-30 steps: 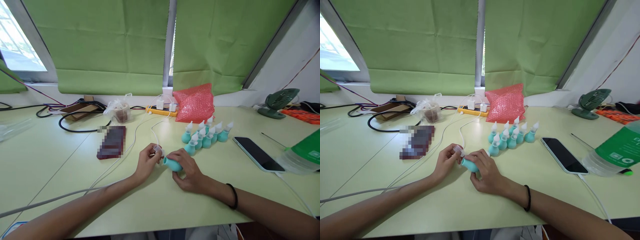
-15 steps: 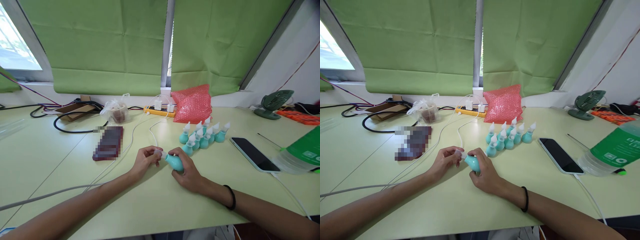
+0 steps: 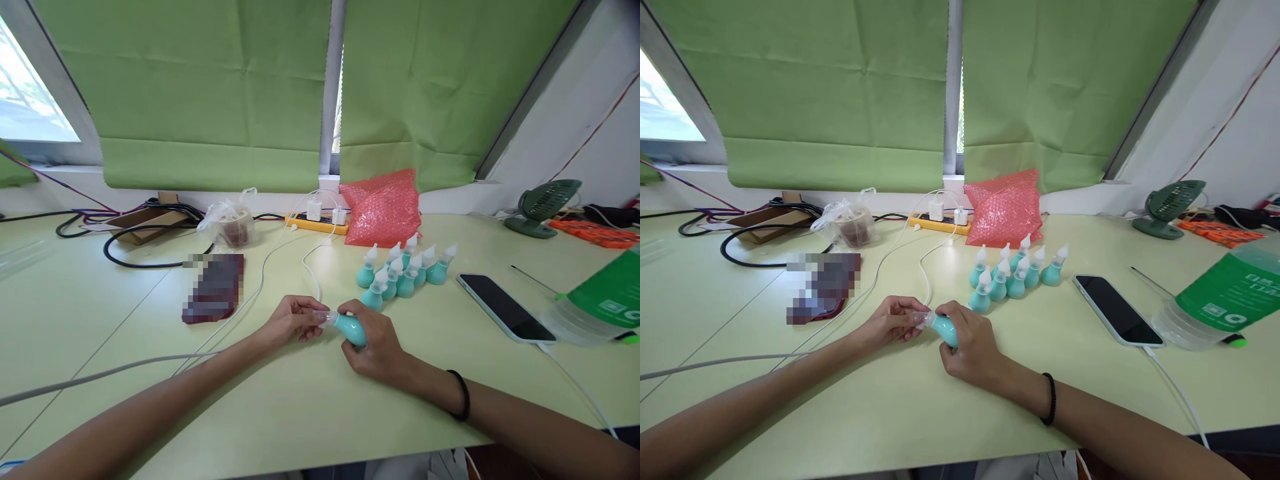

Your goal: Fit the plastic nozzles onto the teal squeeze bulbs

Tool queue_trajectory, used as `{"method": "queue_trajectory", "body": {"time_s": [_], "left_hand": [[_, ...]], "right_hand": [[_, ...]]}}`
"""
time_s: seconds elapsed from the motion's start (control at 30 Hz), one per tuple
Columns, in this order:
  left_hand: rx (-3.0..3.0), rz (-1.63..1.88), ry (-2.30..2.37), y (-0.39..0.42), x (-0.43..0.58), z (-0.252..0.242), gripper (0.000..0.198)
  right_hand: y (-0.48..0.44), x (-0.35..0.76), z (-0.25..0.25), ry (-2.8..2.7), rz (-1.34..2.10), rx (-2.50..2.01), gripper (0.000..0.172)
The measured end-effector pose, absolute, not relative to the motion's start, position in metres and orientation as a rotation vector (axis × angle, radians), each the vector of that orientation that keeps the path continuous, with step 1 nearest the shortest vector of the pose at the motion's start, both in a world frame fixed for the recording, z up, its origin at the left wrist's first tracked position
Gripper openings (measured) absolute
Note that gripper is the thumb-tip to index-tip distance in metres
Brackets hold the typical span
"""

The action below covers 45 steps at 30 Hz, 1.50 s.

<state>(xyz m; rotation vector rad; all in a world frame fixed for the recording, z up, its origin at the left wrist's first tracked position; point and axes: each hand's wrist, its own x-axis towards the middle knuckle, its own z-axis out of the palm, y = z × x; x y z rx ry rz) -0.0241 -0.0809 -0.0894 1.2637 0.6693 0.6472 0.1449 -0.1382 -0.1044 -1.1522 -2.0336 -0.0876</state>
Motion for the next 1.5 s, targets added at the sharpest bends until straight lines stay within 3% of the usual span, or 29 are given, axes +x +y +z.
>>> {"method": "queue_trajectory", "body": {"time_s": [0.2,0.33,0.8,1.13,1.23,1.4,1.5], "left_hand": [[1.381,0.563,0.701,-0.084,-0.025,-0.083,0.02],[1.338,0.575,0.594,-0.088,-0.024,-0.081,0.024],[1.924,0.672,0.644,-0.103,-0.025,-0.074,0.016],[2.183,0.768,0.643,-0.103,-0.023,-0.086,0.015],[2.122,0.846,0.677,-0.107,-0.021,-0.085,0.022],[2.113,0.958,0.749,-0.109,-0.019,-0.088,0.048],[2.482,0.834,0.863,-0.101,-0.011,-0.092,0.04]], "right_hand": [[-0.137,0.15,-0.106,-2.123,-0.313,-1.06,0.029],[-0.134,0.152,-0.105,-2.111,-0.274,-1.013,0.025],[-0.131,0.15,-0.086,-1.906,0.844,-1.081,0.023],[-0.127,0.149,-0.084,-1.74,1.274,-1.192,0.022],[-0.13,0.148,-0.076,-1.779,1.07,-1.148,0.02],[-0.131,0.161,-0.054,-1.62,0.131,-1.054,0.019],[-0.128,0.171,-0.05,-1.49,-0.019,-1.049,0.017]]}}
